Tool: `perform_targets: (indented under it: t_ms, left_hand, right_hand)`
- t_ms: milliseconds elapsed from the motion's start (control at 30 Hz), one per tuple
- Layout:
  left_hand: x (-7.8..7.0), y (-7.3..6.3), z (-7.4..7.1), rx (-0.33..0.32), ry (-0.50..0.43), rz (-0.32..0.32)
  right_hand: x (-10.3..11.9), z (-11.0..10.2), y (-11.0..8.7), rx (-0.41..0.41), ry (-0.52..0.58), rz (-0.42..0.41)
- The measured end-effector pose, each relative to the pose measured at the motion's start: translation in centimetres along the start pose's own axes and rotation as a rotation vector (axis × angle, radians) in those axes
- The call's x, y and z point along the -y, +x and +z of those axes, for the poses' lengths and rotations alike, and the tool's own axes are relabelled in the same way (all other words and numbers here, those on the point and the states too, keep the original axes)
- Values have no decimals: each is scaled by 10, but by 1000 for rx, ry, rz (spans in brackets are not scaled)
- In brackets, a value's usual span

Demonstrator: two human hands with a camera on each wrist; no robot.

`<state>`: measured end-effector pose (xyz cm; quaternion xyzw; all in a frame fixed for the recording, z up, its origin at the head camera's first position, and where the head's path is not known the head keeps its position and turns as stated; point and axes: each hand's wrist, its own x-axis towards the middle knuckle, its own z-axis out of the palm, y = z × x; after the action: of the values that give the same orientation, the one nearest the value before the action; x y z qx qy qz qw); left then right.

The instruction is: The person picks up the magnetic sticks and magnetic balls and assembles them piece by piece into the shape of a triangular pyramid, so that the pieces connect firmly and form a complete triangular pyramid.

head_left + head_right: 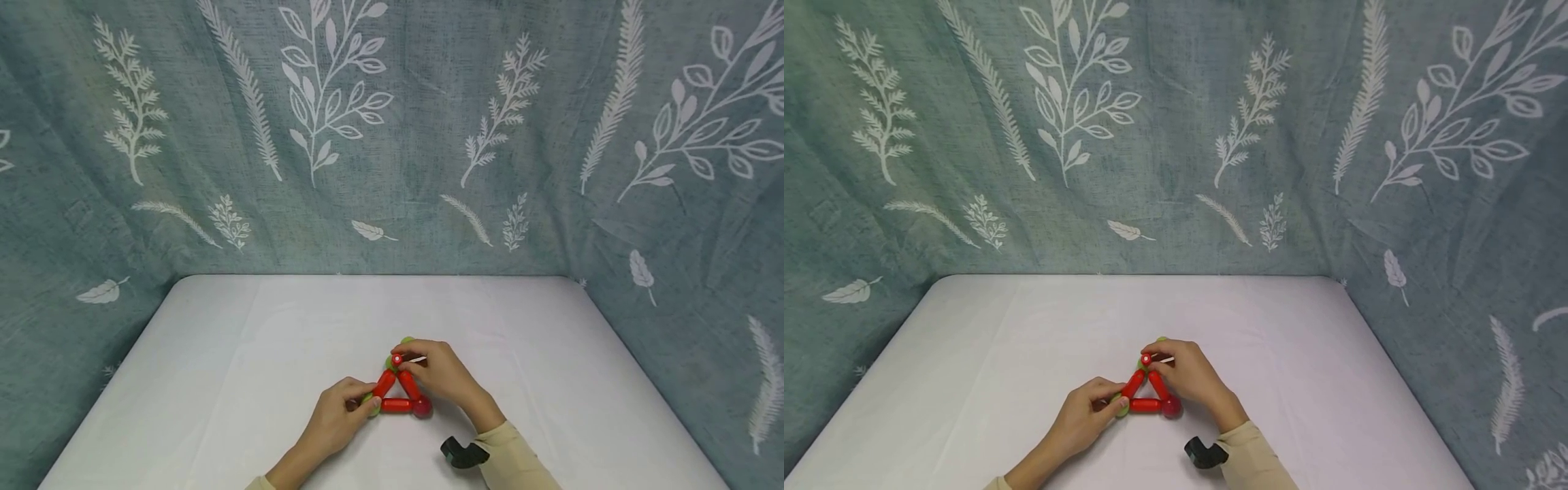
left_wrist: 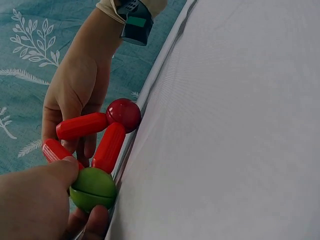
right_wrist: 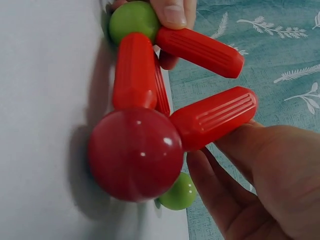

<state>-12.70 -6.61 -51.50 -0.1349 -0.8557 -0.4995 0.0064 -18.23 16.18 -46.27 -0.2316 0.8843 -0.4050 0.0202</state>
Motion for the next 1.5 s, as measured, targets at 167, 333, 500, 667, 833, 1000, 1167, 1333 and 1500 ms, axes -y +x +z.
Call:
perform_targets:
  t_ms: [167,333,500,667,833,1000,1167,1333,1500]
  left_hand:
    - [0,-1,0,-8,-5,-5]
    - [-1,-1,1,-12,-6,-3]
    - [-2,0,0,-6,-11,-4]
    - [-2,0,0,-11,-14,-2]
    - [-2,-1,-1,-17,-19,-2]
    - [-1,-1,0,-13,-19,-6]
    - [-2,0,1,-17,-13,-8]
    - [-1,0,1,-17,-7,-7]
    - [-1,0,2,-10,-15,-16]
  right_hand:
    - [2,2,-2,-15,-13,-7]
    - [2,2,-4,-23,-17,0]
    - [2,2,-4,-19,-17,5]
    - [3,2,-4,-15,-12,12]
    - [3,2,-4,-22,-7,18]
    - [-2,-1,-9,-90,-22,52]
    - [-12,-9,-15,-195,7,90]
    - [-32,-16,-21,-253,36,169]
    - [-51,-19,-27,-266,41,243]
